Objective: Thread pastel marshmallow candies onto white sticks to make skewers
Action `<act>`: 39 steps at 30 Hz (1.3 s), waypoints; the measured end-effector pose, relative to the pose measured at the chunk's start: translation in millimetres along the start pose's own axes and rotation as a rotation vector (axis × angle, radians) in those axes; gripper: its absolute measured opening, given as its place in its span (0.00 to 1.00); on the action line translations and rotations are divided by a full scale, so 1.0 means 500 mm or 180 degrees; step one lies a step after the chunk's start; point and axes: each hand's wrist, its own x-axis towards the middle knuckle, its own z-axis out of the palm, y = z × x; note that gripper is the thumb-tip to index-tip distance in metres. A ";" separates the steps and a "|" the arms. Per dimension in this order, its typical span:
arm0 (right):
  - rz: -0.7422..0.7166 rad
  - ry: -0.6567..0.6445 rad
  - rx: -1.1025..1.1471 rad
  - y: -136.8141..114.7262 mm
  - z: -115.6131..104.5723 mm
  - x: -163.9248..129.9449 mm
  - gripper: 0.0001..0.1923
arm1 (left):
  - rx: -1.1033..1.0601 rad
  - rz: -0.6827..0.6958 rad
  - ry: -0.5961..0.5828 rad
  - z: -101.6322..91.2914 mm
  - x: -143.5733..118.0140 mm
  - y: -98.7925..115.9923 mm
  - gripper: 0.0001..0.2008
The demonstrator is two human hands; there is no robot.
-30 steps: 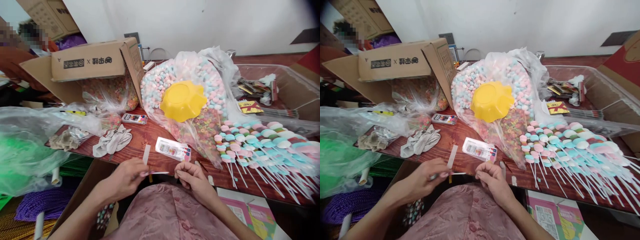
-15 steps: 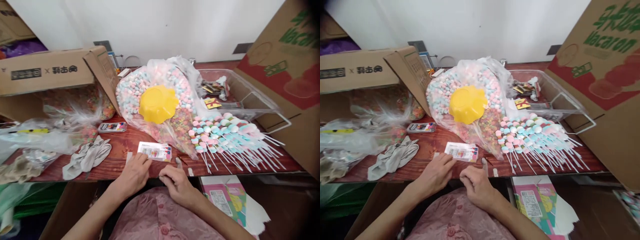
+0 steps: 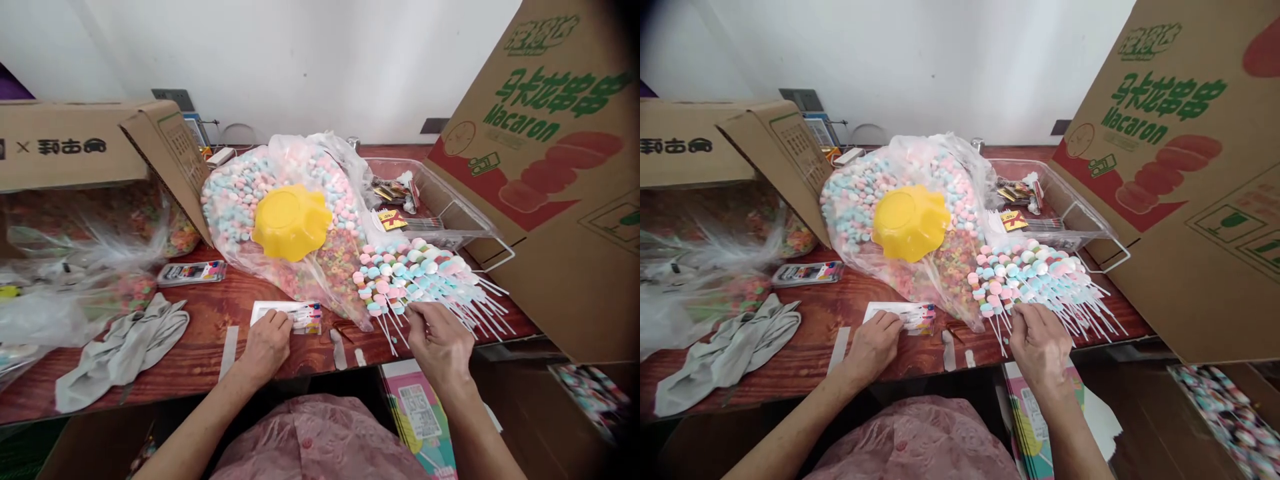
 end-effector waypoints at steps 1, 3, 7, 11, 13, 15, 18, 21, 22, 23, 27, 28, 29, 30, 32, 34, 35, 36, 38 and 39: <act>-0.0071 0.0039 -0.0130 0.001 0.003 0.012 0.06 | -0.0048 -0.0004 0.0144 0.004 -0.002 -0.004 0.13; -0.0173 0.0108 -0.0359 0.005 0.004 0.034 0.05 | -0.0130 -0.0022 0.0377 0.010 -0.006 -0.008 0.12; -0.0116 0.0415 -0.0676 0.031 -0.020 0.067 0.04 | -0.0139 -0.0157 0.0570 0.011 -0.014 0.003 0.12; 0.0073 0.0727 -0.1134 0.078 -0.065 0.082 0.06 | -0.0213 -0.0347 0.0554 0.006 -0.014 0.016 0.16; 0.0246 0.0677 -0.1495 0.098 -0.084 0.088 0.09 | -0.0348 -0.0427 0.0583 0.005 -0.010 0.013 0.14; 0.0371 0.0495 -0.1817 0.109 -0.095 0.093 0.11 | -0.0529 -0.0462 0.0813 0.007 -0.005 0.003 0.12; 0.0341 0.0157 -0.2061 0.113 -0.097 0.097 0.12 | -0.0671 -0.0398 0.1294 0.008 0.001 -0.014 0.11; 0.0295 -0.0012 -0.2151 0.109 -0.091 0.096 0.14 | -0.0481 -0.0258 0.1287 0.009 0.000 -0.023 0.10; 0.0306 -0.0047 -0.2171 0.109 -0.089 0.095 0.15 | -0.0371 -0.0225 0.1186 0.009 -0.002 -0.023 0.10; 0.0335 -0.0080 -0.2184 0.110 -0.087 0.094 0.16 | -0.0262 -0.0217 0.1060 0.009 -0.004 -0.021 0.10; 0.0504 -0.0242 -0.2192 0.125 -0.081 0.098 0.16 | -0.0038 -0.0395 0.0592 0.007 -0.010 -0.007 0.09; 0.0511 -0.0293 -0.2201 0.130 -0.080 0.100 0.15 | -0.0052 -0.0447 0.0522 0.006 -0.011 -0.005 0.10; 0.0489 -0.0351 -0.2215 0.135 -0.079 0.102 0.15 | -0.0090 -0.0495 0.0472 0.005 -0.011 -0.004 0.10; 0.0439 -0.0426 -0.2225 0.139 -0.078 0.105 0.14 | -0.0162 -0.0541 0.0439 0.006 -0.010 -0.006 0.10; 0.0309 -0.0569 -0.2235 0.145 -0.076 0.110 0.14 | -0.0444 -0.0644 0.0449 0.010 -0.007 -0.013 0.10; 0.0206 -0.0644 -0.2231 0.148 -0.075 0.112 0.14 | -0.0870 -0.0742 0.0516 0.017 -0.004 -0.023 0.10; 0.0170 -0.0642 -0.2228 0.151 -0.075 0.113 0.15 | -0.1103 -0.0788 0.0567 0.022 -0.003 -0.028 0.10; 0.0148 -0.0600 -0.2221 0.154 -0.076 0.113 0.14 | -0.1320 -0.0832 0.0619 0.025 -0.003 -0.032 0.09; 0.0160 -0.0331 -0.2135 0.164 -0.078 0.113 0.14 | -0.1632 -0.0900 0.0700 0.028 -0.003 -0.036 0.08; 0.0132 -0.0246 -0.1906 0.169 -0.080 0.112 0.15 | -0.1711 -0.0902 0.0722 0.027 -0.005 -0.037 0.08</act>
